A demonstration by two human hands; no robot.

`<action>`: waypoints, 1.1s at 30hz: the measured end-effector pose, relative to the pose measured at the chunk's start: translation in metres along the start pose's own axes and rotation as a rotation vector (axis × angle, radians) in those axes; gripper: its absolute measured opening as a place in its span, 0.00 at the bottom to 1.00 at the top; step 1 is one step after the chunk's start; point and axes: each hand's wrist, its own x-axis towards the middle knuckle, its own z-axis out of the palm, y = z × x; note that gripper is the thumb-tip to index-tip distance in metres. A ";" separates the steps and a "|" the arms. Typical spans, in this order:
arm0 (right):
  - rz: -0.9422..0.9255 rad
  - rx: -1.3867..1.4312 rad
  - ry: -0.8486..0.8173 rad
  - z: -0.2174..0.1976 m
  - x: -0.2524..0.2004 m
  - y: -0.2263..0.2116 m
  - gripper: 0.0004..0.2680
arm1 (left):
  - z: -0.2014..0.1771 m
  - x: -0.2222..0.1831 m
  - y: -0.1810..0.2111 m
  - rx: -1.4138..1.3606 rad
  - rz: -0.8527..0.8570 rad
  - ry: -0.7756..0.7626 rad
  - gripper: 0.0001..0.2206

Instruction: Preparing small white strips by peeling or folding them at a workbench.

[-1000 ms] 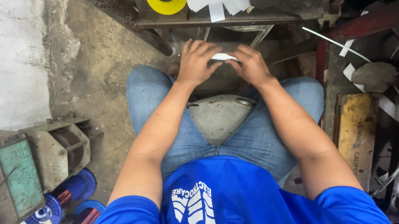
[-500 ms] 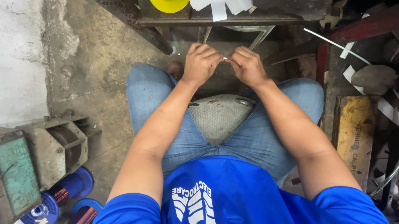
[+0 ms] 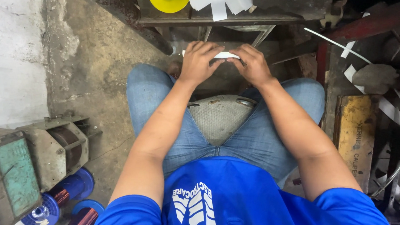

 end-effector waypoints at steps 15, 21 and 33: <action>0.020 0.024 0.023 0.002 0.005 -0.008 0.03 | 0.012 0.000 -0.005 -0.014 0.092 0.071 0.06; 0.068 0.083 0.019 -0.010 0.008 -0.013 0.05 | 0.001 -0.002 -0.013 -0.042 0.066 0.033 0.05; 0.312 0.314 -0.082 -0.011 -0.005 0.009 0.19 | -0.026 0.009 -0.019 -0.024 -0.043 0.071 0.07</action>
